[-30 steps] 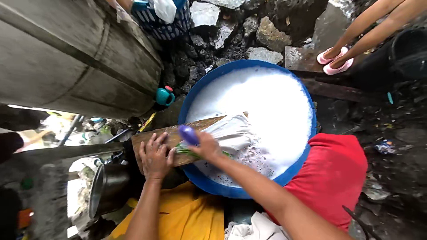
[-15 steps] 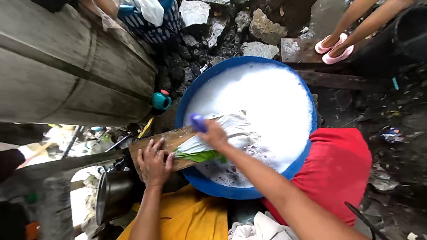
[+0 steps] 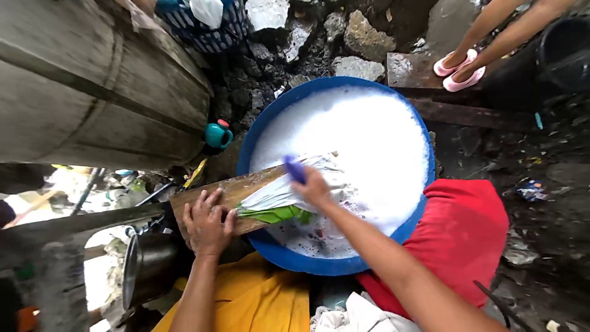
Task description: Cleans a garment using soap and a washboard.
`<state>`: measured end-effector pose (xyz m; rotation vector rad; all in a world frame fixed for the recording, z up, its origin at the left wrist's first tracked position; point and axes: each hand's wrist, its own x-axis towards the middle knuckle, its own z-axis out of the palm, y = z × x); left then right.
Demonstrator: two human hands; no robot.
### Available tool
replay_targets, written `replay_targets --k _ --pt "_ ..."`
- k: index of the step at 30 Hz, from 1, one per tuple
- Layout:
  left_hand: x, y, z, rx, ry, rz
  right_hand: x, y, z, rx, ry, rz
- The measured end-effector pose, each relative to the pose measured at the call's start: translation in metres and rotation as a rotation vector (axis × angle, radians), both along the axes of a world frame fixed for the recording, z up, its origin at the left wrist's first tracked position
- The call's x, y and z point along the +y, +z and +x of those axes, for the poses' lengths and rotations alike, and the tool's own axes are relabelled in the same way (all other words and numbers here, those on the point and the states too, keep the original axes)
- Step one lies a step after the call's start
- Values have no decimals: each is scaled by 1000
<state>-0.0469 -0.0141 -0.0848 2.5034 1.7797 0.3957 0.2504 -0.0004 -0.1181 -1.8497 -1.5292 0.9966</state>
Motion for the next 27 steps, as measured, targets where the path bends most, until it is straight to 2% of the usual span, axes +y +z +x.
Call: replay_targets --k 2,3,5,6,8,10,12,15,17,18,20,22,24,26,27 --pt "-1 1 0 -6 6 0 11 -22 66 -76 -273 -145" --pt "0 1 0 -9 9 -1 16 -28 81 -85 -378 -199" --pt "1 2 2 -10 6 -15 22 -21 58 -55 -435 -185" --pt "2 2 3 -6 6 -21 17 -9 21 -34 -369 -157" --pt "1 4 1 5 12 -30 -9 24 -71 26 -52 -61" --pt "0 6 0 -9 16 -32 -36 40 -120 31 273 6" --pt "1 7 2 -19 2 -31 -38 28 -95 1 276 -18" --pt "0 6 5 -34 6 -32 -27 -15 8 -49 -92 -54" --pt "-1 4 4 -33 3 -8 -19 -31 65 -118 -320 -176" --pt "1 4 3 -30 2 1 -14 -35 75 -117 -408 -207" --pt "2 2 3 -25 3 0 -10 -20 47 -54 -459 -206" --pt "4 4 4 -18 6 -11 -15 14 -30 16 -245 -147" --pt "1 5 3 -25 6 -21 -33 33 -99 -9 114 -67" --pt "1 3 2 -33 4 -36 -38 31 -101 -63 263 8" --pt "2 3 1 -26 1 -35 -34 23 -78 -64 214 -6"
